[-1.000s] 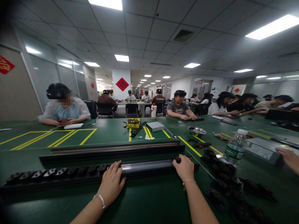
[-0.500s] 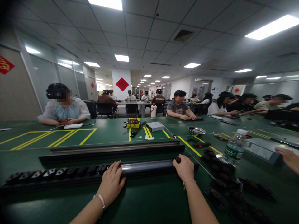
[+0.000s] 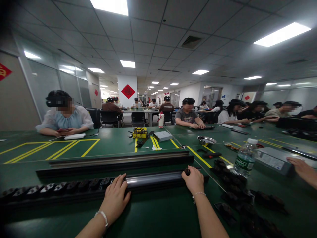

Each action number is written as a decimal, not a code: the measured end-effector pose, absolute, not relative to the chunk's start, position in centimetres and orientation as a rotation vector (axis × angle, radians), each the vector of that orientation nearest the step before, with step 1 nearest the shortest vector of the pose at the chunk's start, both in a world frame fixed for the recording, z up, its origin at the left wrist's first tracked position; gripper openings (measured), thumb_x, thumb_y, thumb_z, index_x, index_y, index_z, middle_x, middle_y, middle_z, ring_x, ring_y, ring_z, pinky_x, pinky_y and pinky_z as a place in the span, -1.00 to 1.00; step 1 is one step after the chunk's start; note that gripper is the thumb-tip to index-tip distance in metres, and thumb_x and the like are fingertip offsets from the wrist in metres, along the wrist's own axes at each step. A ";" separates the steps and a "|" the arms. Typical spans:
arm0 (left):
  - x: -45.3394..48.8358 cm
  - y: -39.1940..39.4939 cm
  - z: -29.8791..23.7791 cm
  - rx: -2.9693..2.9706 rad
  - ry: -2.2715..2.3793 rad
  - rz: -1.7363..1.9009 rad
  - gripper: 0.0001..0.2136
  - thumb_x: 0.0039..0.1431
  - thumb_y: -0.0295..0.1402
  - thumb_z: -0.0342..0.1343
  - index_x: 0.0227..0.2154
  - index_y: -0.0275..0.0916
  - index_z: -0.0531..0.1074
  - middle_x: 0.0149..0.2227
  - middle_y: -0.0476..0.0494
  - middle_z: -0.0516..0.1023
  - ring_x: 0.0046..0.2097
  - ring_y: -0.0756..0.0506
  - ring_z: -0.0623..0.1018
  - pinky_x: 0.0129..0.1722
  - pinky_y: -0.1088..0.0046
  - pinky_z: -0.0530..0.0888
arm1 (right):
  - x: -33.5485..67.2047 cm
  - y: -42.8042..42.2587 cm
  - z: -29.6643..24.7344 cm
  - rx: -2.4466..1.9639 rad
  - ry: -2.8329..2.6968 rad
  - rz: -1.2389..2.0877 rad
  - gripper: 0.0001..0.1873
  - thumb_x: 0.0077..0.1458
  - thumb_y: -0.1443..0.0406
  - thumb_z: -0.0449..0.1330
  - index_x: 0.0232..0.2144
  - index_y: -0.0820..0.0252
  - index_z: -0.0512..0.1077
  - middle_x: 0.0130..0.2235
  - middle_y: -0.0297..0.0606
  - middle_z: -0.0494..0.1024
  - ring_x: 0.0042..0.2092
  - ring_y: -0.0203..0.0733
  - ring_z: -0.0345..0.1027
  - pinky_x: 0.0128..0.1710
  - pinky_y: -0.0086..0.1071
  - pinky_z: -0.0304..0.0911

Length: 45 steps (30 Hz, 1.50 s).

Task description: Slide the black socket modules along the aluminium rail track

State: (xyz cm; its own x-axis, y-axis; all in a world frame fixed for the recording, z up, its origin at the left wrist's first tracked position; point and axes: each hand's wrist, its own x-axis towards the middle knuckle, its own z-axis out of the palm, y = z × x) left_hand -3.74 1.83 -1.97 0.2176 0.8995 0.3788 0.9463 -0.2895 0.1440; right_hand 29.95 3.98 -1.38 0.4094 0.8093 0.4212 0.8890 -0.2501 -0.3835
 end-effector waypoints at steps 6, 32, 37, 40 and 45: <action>-3.7 1.8 -2.0 -2.340 -1.776 -0.623 -0.77 0.05 -0.37 -0.08 -0.23 -0.19 0.37 0.16 -0.12 0.20 0.18 -0.16 0.14 0.06 0.25 0.16 | 30.0 4.1 -1.5 -2.082 -1.436 -0.214 -0.55 -0.04 0.18 -0.01 -0.16 0.34 0.39 -0.08 -0.07 0.44 -0.03 -0.05 0.27 -0.01 -0.26 0.09; -3.8 1.9 -2.1 -2.337 -1.758 -0.614 -0.77 0.07 -0.36 -0.09 -0.21 -0.19 0.36 0.16 -0.12 0.19 0.19 -0.16 0.13 0.07 0.24 0.16 | 30.2 4.0 -1.3 -2.084 -1.428 -0.223 -0.61 -0.09 0.14 0.01 -0.24 0.22 0.41 -0.13 -0.16 0.47 -0.07 -0.07 0.29 -0.04 -0.24 0.04; -3.7 1.8 -2.1 -2.336 -1.778 -0.603 -0.77 0.07 -0.36 -0.08 -0.20 -0.18 0.36 0.16 -0.11 0.19 0.19 -0.15 0.13 0.08 0.24 0.15 | 30.4 4.2 -1.5 -2.081 -1.436 -0.238 -0.62 -0.09 0.15 0.01 -0.25 0.23 0.41 -0.13 -0.15 0.47 -0.08 -0.07 0.29 -0.06 -0.26 0.07; -3.7 1.8 -2.0 -2.341 -1.800 -0.602 -0.77 0.06 -0.36 -0.08 -0.21 -0.18 0.36 0.17 -0.11 0.18 0.19 -0.15 0.12 0.08 0.24 0.15 | 30.5 4.2 -1.6 -2.079 -1.421 -0.242 -0.62 -0.09 0.15 0.01 -0.25 0.20 0.42 -0.13 -0.16 0.47 -0.07 -0.06 0.28 -0.06 -0.24 0.06; -3.7 1.8 -2.1 -2.344 -1.784 -0.623 -0.78 0.07 -0.36 -0.09 -0.22 -0.18 0.35 0.17 -0.13 0.18 0.19 -0.16 0.12 0.07 0.23 0.16 | 30.9 4.4 -1.8 -2.079 -1.420 -0.202 -0.59 -0.09 0.12 0.00 -0.23 0.21 0.41 -0.12 -0.15 0.46 -0.06 -0.04 0.27 -0.06 -0.22 0.06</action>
